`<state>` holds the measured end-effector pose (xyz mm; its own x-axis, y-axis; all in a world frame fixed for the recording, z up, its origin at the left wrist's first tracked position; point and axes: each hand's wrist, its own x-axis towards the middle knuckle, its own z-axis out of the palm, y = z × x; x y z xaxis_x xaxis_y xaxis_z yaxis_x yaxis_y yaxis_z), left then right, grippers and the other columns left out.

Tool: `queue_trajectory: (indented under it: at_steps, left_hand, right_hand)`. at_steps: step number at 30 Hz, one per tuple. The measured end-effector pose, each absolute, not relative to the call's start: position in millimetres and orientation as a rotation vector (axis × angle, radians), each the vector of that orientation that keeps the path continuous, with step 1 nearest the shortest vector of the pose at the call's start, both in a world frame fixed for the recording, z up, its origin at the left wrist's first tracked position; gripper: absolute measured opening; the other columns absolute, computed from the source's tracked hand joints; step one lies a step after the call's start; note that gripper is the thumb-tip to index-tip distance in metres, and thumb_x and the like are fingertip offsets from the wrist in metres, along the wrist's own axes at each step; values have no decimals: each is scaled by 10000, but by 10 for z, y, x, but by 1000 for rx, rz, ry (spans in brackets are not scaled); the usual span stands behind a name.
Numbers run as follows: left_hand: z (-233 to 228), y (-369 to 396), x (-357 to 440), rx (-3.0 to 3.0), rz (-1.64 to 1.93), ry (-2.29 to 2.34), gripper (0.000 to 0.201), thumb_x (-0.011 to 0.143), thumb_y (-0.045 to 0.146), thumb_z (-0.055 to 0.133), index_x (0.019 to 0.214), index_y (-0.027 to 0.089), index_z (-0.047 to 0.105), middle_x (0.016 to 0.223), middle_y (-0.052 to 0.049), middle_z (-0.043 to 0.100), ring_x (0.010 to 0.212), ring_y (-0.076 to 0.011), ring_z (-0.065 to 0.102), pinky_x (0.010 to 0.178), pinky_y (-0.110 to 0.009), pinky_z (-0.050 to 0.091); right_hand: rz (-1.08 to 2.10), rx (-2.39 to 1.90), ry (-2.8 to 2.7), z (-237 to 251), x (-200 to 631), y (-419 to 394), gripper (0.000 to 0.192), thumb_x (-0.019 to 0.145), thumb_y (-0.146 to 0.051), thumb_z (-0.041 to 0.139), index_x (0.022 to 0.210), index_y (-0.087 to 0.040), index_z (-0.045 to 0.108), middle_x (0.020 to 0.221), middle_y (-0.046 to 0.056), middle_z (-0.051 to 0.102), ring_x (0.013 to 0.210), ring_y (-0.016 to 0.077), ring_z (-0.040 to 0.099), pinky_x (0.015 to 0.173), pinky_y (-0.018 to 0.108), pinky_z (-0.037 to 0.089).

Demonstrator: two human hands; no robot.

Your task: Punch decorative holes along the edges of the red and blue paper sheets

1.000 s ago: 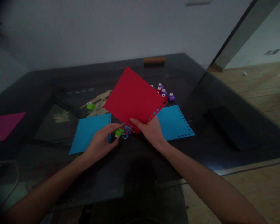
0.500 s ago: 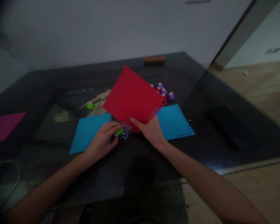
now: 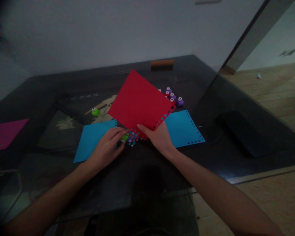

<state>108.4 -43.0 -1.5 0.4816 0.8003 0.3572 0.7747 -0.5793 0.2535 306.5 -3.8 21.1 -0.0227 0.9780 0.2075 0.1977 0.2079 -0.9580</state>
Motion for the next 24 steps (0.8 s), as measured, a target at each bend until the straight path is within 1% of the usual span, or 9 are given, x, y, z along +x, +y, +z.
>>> queue_trajectory:
  at_steps: [4,9,15,21,24]
  left_hand:
    - [10,-443,1087,2582,709,1450,401,834,104,508,1229,168,477,1130,-97,565,1056,-219,530,915,-387,467]
    - [61,-458,1099,2490,762,1503,358,859,162,511,1214,205,495,1162,-77,578,1075,-214,539,927,-389,459]
    - [107,-464,1102,2287,840,1451,284,894,212,481,1174,212,527,1178,-66,591,1096,-195,544,951,-384,439]
    - [121,-443,1106,2022,943,1420,260,908,281,458,1138,222,563,1123,-55,627,1023,-203,579,866,-359,471]
    - [119,-437,1102,1858,1002,1382,264,914,308,437,1113,213,583,1110,-62,623,920,-189,609,811,-334,480]
  right_hand:
    - [963,-1165,-1453,207,3073,-34,291,717,-282,693,1003,-228,673,1015,49,704,1071,239,601,964,402,460]
    - [941,-1160,-1467,176,3087,-8,308,739,-284,663,1042,-227,660,1038,50,699,1105,239,582,1003,416,422]
    - [917,-1161,-1462,131,3105,46,331,755,-294,641,1080,-234,646,1078,57,688,1111,240,580,1018,421,403]
    - [913,-1160,-1452,91,3135,97,341,745,-302,647,1079,-233,646,1088,52,686,1086,227,599,1012,420,407]
    - [905,-1139,-1405,55,3176,166,374,717,-307,680,1076,-208,642,1041,63,703,1076,235,607,979,428,435]
